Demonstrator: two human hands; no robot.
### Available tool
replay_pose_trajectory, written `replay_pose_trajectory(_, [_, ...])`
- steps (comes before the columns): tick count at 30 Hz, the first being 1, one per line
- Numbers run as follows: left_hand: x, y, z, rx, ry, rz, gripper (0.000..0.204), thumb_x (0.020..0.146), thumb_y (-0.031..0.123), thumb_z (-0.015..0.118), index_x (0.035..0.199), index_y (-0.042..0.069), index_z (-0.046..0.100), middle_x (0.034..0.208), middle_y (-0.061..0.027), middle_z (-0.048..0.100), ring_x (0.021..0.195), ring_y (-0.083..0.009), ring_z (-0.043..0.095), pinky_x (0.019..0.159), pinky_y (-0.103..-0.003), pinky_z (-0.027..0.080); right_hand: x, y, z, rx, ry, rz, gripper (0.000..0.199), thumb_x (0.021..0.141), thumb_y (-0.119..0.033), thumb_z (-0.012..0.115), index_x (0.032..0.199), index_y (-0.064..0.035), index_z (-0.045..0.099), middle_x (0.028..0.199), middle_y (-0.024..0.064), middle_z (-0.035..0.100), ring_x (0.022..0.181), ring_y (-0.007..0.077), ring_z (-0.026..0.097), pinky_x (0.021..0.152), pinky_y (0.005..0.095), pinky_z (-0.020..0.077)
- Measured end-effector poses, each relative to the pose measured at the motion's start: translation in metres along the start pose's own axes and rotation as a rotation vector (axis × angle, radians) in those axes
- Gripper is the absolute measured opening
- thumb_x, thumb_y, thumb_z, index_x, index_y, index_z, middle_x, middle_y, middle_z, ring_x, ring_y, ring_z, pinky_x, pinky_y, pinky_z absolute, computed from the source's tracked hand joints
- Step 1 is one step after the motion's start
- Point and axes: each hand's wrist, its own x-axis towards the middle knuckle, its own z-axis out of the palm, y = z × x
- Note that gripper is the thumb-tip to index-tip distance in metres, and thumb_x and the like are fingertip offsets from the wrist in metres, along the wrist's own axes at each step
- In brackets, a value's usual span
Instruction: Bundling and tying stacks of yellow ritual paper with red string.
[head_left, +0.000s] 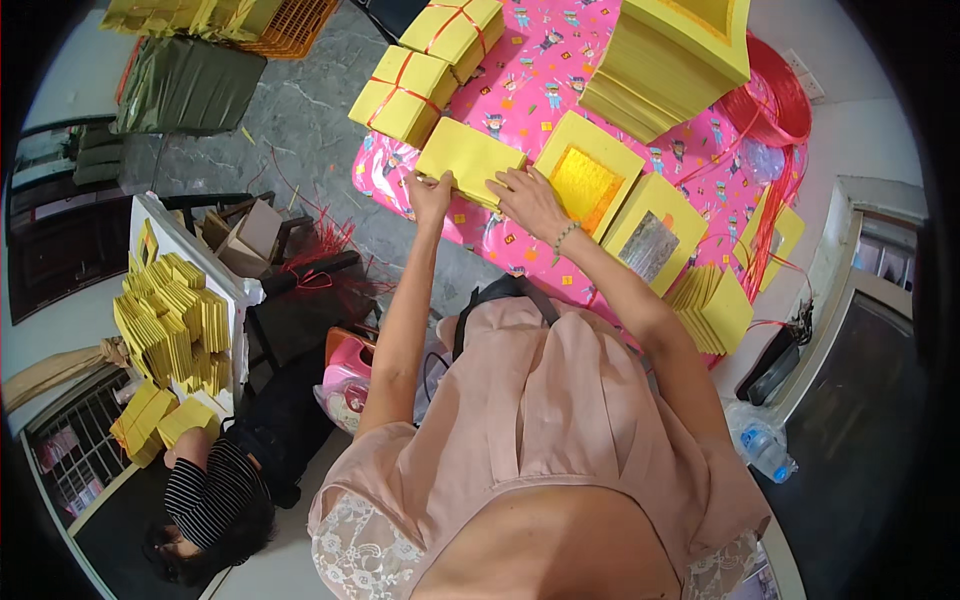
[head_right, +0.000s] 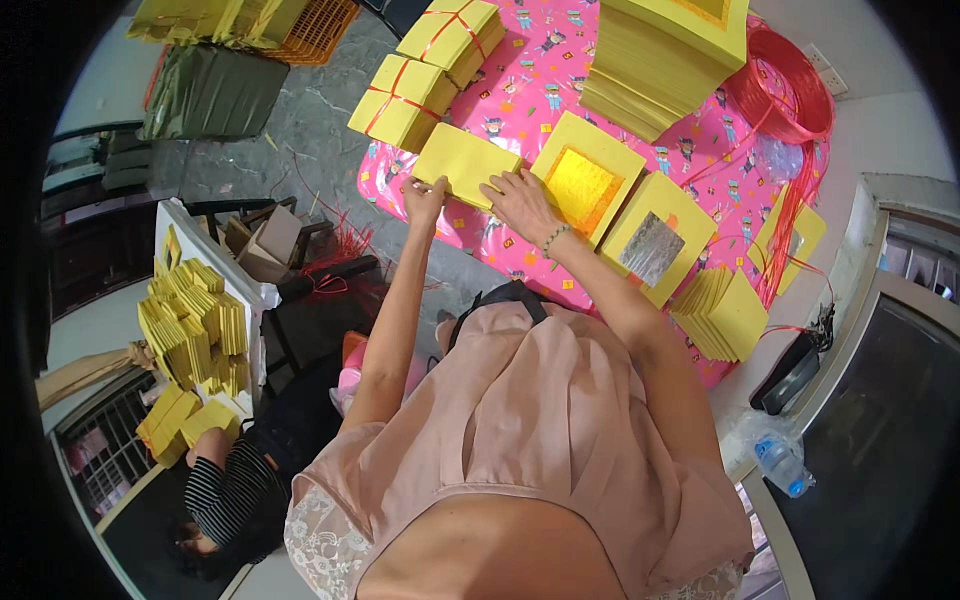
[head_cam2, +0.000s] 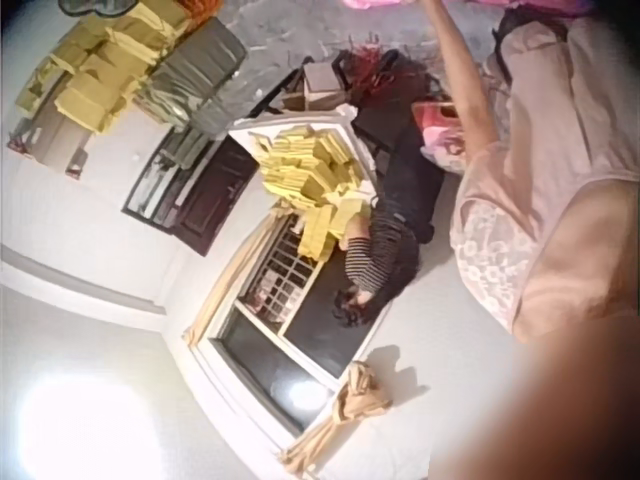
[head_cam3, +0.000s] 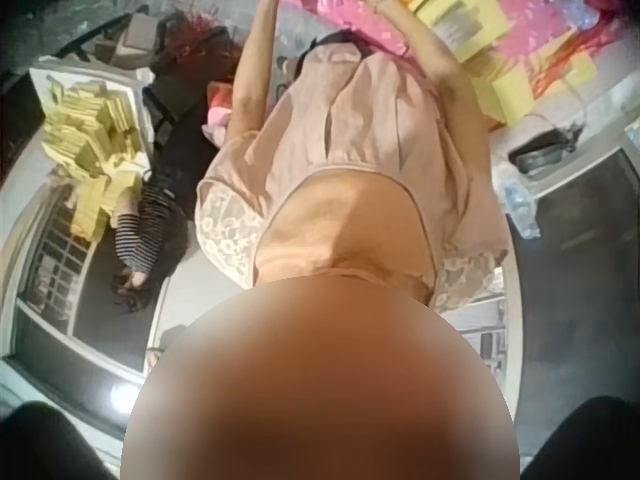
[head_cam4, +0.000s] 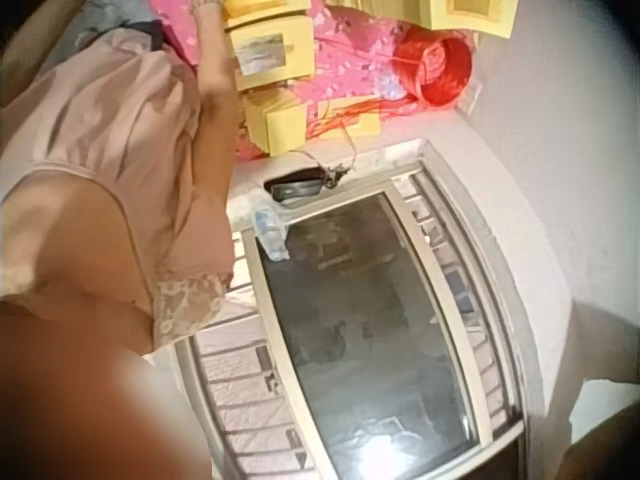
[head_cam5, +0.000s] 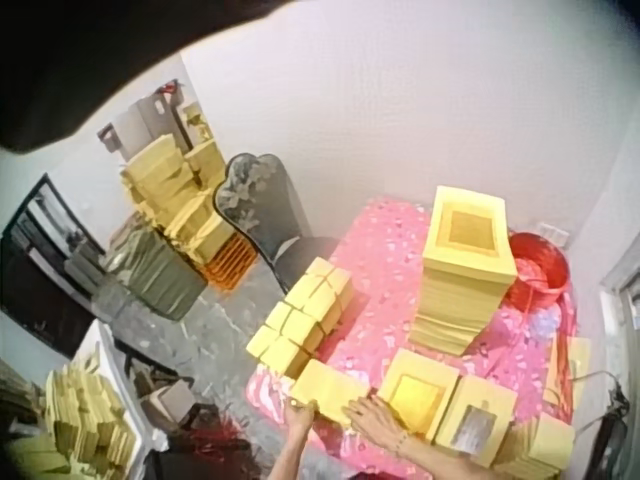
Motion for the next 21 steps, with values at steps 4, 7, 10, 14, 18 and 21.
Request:
replay_pose_trajectory(4, [-0.025,0.029,0.018,0.602,0.264,0.475,0.061,0.080,0.007,0.066,0.134,-0.004,0.039,0.121,-0.0280,0.052,0.116,-0.0387,0.052,0.096,-0.049,0.042,-0.002,0.003,0.004,-0.041,-0.033,0.054,0.038,0.081,-0.020,0.066,0.118,-0.0133,0.061,0.113,0.0081,0.060,0.113,0.0258,0.054,0.101,0.0510,0.0383])
replay_pose_trajectory(7, [-0.019,0.022,0.013,0.856,0.069,0.788,0.063,0.082,0.010,0.063,0.139,0.000,0.038,0.138,-0.0302,0.037,0.131,-0.0446,0.034,0.108,-0.052,0.029,0.001,-0.002,0.004,-0.041,-0.067,0.066,0.037,0.081,-0.022,0.065,0.116,-0.0123,0.062,0.112,0.0084,0.060,0.113,0.0260,0.054,0.102,0.0525,0.0363])
replay_pose_trajectory(10, [-0.023,0.001,0.020,0.926,-0.055,0.736,0.066,0.090,0.035,0.059,0.144,0.005,0.036,0.147,-0.0308,0.028,0.138,-0.0506,0.021,0.111,-0.058,0.020,0.004,-0.011,-0.011,0.004,-0.125,0.082,0.038,0.081,-0.024,0.064,0.116,-0.0099,0.062,0.111,0.0101,0.060,0.114,0.0270,0.053,0.102,0.0537,0.0350])
replay_pose_trajectory(14, [-0.021,-0.012,0.025,0.957,-0.127,0.690,0.079,0.091,0.055,0.052,0.151,0.009,0.026,0.153,-0.0305,0.016,0.140,-0.0544,0.009,0.111,-0.064,0.014,-0.007,-0.010,-0.024,0.092,0.010,0.110,0.038,0.083,-0.025,0.066,0.116,-0.0073,0.062,0.114,0.0119,0.059,0.116,0.0291,0.052,0.103,0.0514,0.0360])
replay_pose_trajectory(18, [-0.025,-0.018,0.028,0.940,-0.136,0.691,0.083,0.090,0.056,0.053,0.152,0.009,0.023,0.154,-0.0314,0.011,0.139,-0.0564,0.007,0.110,-0.065,0.012,-0.044,0.000,-0.045,0.211,0.079,0.265,0.034,0.082,-0.021,0.067,0.113,-0.0066,0.062,0.108,0.0105,0.059,0.108,0.0283,0.055,0.096,0.0436,0.0414])
replay_pose_trajectory(21, [-0.025,-0.023,0.028,0.938,-0.124,0.693,0.083,0.091,0.056,0.053,0.152,0.009,0.021,0.154,-0.0327,0.010,0.139,-0.0568,0.005,0.111,-0.065,0.010,-0.078,0.004,-0.059,0.200,0.044,0.359,0.033,0.082,-0.018,0.068,0.112,-0.0067,0.063,0.106,0.0097,0.058,0.104,0.0280,0.055,0.091,0.0404,0.0434])
